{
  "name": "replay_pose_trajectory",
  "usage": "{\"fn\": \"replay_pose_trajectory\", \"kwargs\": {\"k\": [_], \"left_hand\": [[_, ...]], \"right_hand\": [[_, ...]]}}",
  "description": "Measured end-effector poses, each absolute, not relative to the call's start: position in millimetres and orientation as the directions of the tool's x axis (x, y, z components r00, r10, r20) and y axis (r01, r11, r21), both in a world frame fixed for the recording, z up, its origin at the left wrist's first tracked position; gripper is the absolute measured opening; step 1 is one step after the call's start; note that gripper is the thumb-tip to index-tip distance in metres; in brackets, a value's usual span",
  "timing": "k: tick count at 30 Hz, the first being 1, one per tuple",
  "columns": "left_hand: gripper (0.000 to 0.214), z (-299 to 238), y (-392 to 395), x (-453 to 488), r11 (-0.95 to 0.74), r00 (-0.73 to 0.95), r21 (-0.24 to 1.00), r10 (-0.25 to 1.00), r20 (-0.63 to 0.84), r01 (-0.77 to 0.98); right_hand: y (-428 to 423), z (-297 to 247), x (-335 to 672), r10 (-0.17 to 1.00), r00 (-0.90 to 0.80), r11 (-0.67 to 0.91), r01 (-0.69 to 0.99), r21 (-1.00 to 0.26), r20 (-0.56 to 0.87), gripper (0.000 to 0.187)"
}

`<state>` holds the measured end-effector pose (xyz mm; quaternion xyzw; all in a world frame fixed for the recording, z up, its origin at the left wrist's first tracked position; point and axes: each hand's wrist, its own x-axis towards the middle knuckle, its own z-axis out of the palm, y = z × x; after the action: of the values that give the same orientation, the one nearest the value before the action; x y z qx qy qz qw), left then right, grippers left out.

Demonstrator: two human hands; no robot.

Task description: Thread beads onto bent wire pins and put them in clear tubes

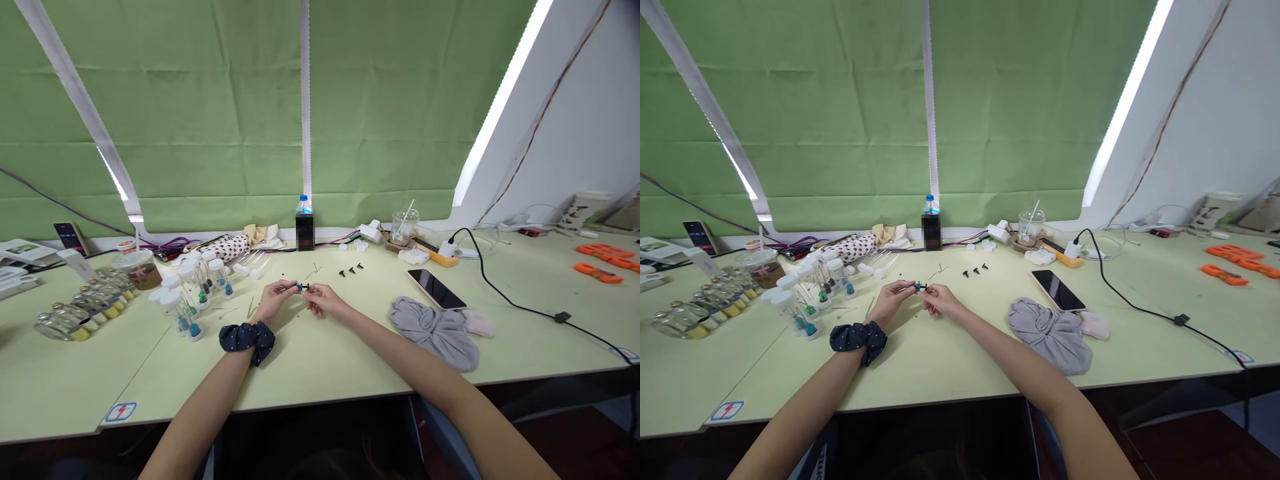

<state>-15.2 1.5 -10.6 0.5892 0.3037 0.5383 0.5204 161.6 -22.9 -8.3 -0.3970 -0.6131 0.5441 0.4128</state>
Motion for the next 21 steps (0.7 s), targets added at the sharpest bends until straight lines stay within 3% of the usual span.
{"fn": "replay_pose_trajectory", "kwargs": {"k": [15,21], "left_hand": [[0.029,-10.5,1.0,-15.3,-0.27,0.216,0.941,0.925,0.312,-0.202],[0.03,-11.4,1.0,-14.4,-0.259,0.234,0.942,0.923,0.307,-0.213]], "right_hand": [[-26.7,0.8,167.4,0.903,-0.369,0.211,-0.061,-0.976,0.218,0.032],[-25.9,2.5,168.1,0.929,-0.31,0.198,-0.039,-0.979,0.2,0.037]]}}
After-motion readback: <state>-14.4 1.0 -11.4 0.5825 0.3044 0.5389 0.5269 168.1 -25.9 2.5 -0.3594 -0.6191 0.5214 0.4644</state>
